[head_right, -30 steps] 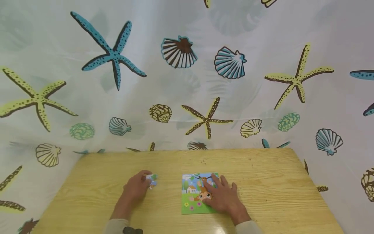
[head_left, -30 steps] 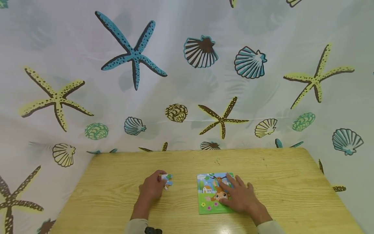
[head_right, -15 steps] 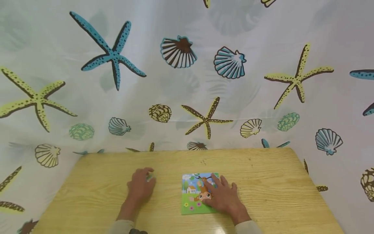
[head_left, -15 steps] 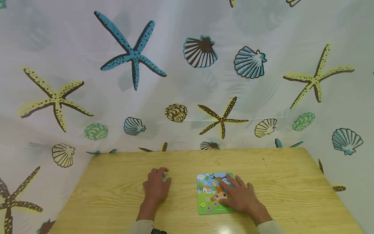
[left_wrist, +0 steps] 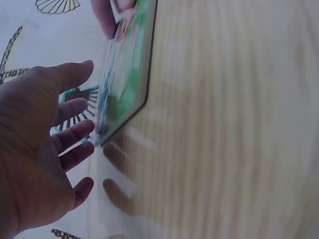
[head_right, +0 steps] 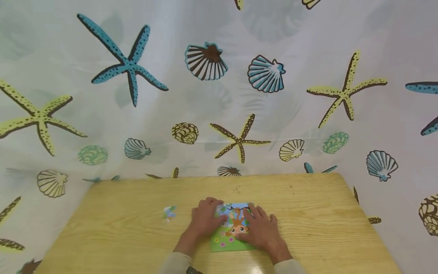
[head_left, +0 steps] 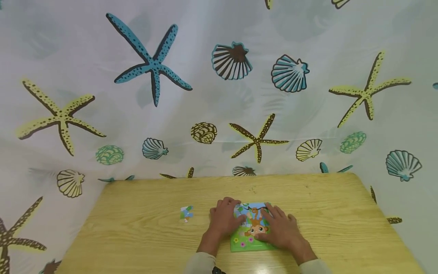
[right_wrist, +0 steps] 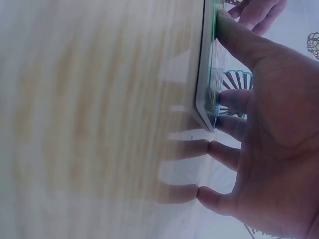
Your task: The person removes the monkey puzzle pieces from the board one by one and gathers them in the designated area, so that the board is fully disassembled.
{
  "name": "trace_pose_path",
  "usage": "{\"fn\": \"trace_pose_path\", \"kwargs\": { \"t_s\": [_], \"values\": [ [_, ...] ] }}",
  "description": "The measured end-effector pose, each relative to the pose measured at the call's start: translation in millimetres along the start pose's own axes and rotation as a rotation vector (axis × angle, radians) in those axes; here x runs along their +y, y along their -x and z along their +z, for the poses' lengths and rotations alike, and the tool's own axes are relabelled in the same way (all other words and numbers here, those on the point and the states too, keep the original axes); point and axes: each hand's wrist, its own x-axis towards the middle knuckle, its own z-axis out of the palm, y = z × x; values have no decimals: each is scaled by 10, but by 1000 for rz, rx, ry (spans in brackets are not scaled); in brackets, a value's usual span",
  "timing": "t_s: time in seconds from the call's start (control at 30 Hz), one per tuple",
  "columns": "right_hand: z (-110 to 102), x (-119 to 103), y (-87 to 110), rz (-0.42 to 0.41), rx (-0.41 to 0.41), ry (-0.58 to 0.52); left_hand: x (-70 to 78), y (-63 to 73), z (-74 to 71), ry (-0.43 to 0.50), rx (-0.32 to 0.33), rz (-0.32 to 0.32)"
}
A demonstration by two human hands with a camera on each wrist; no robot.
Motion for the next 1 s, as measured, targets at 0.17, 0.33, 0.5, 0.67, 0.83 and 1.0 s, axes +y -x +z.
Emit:
{"fn": "trace_pose_path", "kwargs": {
  "t_s": [0.17, 0.33, 0.5, 0.67, 0.83, 1.0],
  "values": [
    [-7, -12, -8, -7, -7, 19, 106, 11, 91, -72, -15, 1],
    [-14, -13, -15, -3, -20, 16, 154, -8, 166, -88, -3, -44],
    [-13, -19, -28, -8, -22, 4, 184, -65, 178, -71, 9, -100],
    [-23, -38, -25, -5, -15, -4, 219, -138, 161, -1, -9, -151],
    [-17, -42, -24, -5, -20, -6, 256, -172, 147, 55, -18, -194],
    [-4, -18, -7, 9, -27, -3, 268, -151, 176, 61, -36, -176]
  ]
}}
